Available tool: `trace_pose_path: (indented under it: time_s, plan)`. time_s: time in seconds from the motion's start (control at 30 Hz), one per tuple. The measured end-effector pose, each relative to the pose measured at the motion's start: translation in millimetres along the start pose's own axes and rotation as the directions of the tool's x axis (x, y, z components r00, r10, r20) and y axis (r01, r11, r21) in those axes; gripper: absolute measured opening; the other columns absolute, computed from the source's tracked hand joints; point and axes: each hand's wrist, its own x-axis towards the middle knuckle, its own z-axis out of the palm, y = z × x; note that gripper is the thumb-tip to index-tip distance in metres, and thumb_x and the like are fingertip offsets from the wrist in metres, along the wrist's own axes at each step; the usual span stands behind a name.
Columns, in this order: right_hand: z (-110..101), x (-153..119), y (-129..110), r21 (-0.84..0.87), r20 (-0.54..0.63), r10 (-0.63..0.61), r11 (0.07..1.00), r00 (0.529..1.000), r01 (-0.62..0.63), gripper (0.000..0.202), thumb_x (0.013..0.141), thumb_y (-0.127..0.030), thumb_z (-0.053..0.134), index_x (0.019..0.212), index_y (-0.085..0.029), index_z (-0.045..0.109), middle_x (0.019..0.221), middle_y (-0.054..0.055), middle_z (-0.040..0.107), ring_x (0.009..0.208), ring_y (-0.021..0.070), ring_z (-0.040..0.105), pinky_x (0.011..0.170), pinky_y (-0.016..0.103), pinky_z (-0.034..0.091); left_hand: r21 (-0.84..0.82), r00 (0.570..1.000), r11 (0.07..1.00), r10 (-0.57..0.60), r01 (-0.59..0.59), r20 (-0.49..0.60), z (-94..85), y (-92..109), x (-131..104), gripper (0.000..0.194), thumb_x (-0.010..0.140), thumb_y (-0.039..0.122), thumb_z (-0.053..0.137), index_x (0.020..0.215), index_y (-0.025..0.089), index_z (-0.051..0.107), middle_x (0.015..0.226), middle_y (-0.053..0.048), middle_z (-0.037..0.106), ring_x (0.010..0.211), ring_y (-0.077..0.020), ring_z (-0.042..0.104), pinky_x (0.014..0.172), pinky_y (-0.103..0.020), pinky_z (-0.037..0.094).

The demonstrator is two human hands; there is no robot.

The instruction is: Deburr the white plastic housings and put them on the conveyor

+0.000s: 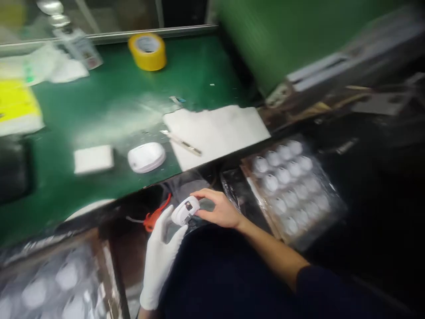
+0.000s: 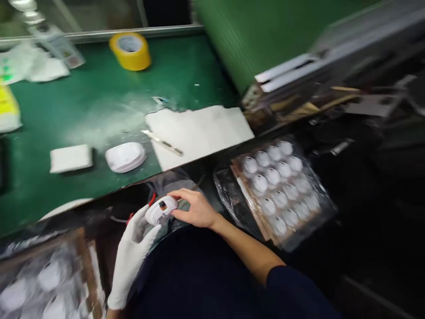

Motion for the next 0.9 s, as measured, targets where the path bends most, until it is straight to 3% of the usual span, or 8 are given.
trace_pose_path:
  time_s: [0.07, 0.13, 0.3, 0.37, 0.43, 0.67, 0.8, 0.9]
  plan:
    - [-48.1, -22.1, 19.5, -0.089, -0.160, 0.166, 0.979, 0.973, -0.182, 0.040, 0.082, -0.026, 0.081, 0.122, -0.022, 0.080, 0.117, 0.006, 0.082, 0.105, 0.0212, 0.077, 0.101, 0.035, 0.061, 0.105, 0.998, 0.994, 0.015, -0.021, 0.058, 8.5, -1.6, 10.6, 0.070, 0.092, 0.054, 0.081, 0.151, 0.026, 0.058, 0.142, -0.013, 0.074, 0.133, -0.0318, 0.071, 0.121, -0.048, 0.052]
    - [-105.5, -53.5, 42.4, -0.117, -0.392, 0.302, 0.921, 0.869, -0.372, 0.041, 0.082, -0.027, 0.079, 0.123, -0.020, 0.078, 0.117, 0.008, 0.082, 0.104, 0.0222, 0.077, 0.099, 0.037, 0.062, 0.189, 0.995, 0.980, 0.048, -0.064, 0.087, 12.4, 0.3, 20.1, 0.071, 0.093, 0.060, 0.076, 0.152, 0.026, 0.056, 0.140, -0.013, 0.074, 0.133, -0.0327, 0.070, 0.123, -0.052, 0.050]
    - [-233.5, -142.6, 101.5, -0.042, -0.842, 0.373, 0.674, 0.389, -0.738, 0.043, 0.095, -0.031, 0.072, 0.131, -0.007, 0.071, 0.129, 0.023, 0.074, 0.119, 0.0318, 0.069, 0.110, 0.053, 0.055, 0.355, 0.998, 0.933, 0.043, -0.055, 0.043, 1.2, 13.4, 39.2, 0.076, 0.090, 0.071, 0.072, 0.150, 0.026, 0.058, 0.138, -0.012, 0.075, 0.139, -0.0367, 0.066, 0.130, -0.060, 0.041]
    - [-258.9, -170.6, 121.7, 0.025, -0.897, 0.381, 0.551, 0.225, -0.834, 0.042, 0.100, -0.034, 0.073, 0.134, -0.009, 0.069, 0.136, 0.020, 0.069, 0.128, 0.0328, 0.066, 0.114, 0.056, 0.052, 0.378, 0.999, 0.925, 0.041, -0.036, -0.003, -7.3, 17.1, 44.9, 0.078, 0.089, 0.072, 0.073, 0.152, 0.028, 0.058, 0.139, -0.010, 0.075, 0.141, -0.0371, 0.064, 0.130, -0.061, 0.039]
    - [-267.7, -189.9, 139.7, 0.076, -0.897, 0.421, 0.444, 0.133, -0.893, 0.039, 0.103, -0.037, 0.075, 0.133, -0.014, 0.069, 0.139, 0.015, 0.068, 0.129, 0.0309, 0.066, 0.112, 0.055, 0.055, 0.394, 0.998, 0.919, 0.050, -0.026, -0.050, -15.5, 18.1, 48.7, 0.076, 0.088, 0.072, 0.075, 0.152, 0.033, 0.058, 0.139, -0.007, 0.076, 0.142, -0.0357, 0.063, 0.131, -0.061, 0.038]
    - [-253.4, -195.7, 169.9, 0.062, -0.800, 0.584, 0.306, 0.136, -0.950, 0.034, 0.105, -0.038, 0.074, 0.132, -0.017, 0.070, 0.135, 0.011, 0.070, 0.118, 0.0267, 0.071, 0.101, 0.047, 0.063, 0.403, 0.990, 0.915, 0.046, 0.012, -0.135, -28.6, 13.4, 49.0, 0.073, 0.088, 0.068, 0.076, 0.151, 0.035, 0.059, 0.139, -0.005, 0.077, 0.143, -0.0346, 0.064, 0.130, -0.058, 0.041]
    - [-267.2, -165.0, 138.8, -0.022, -0.817, 0.517, 0.414, 0.256, -0.910, 0.030, 0.104, -0.036, 0.076, 0.125, -0.016, 0.073, 0.127, 0.011, 0.074, 0.114, 0.0259, 0.074, 0.100, 0.047, 0.063, 0.424, 0.991, 0.906, 0.059, -0.002, -0.122, -32.7, 11.7, 51.8, 0.078, 0.085, 0.074, 0.074, 0.148, 0.030, 0.061, 0.140, -0.008, 0.076, 0.143, -0.0385, 0.064, 0.131, -0.059, 0.039]
    - [-292.1, -124.1, 80.6, -0.144, -0.846, 0.353, 0.571, 0.400, -0.808, 0.025, 0.100, -0.028, 0.076, 0.117, -0.011, 0.079, 0.114, 0.013, 0.080, 0.107, 0.0293, 0.077, 0.102, 0.049, 0.063, 0.388, 0.997, 0.922, 0.016, 0.017, -0.081, -35.7, 6.3, 56.7, 0.083, 0.078, 0.081, 0.074, 0.140, 0.027, 0.063, 0.137, -0.012, 0.077, 0.144, -0.0417, 0.062, 0.134, -0.059, 0.036]
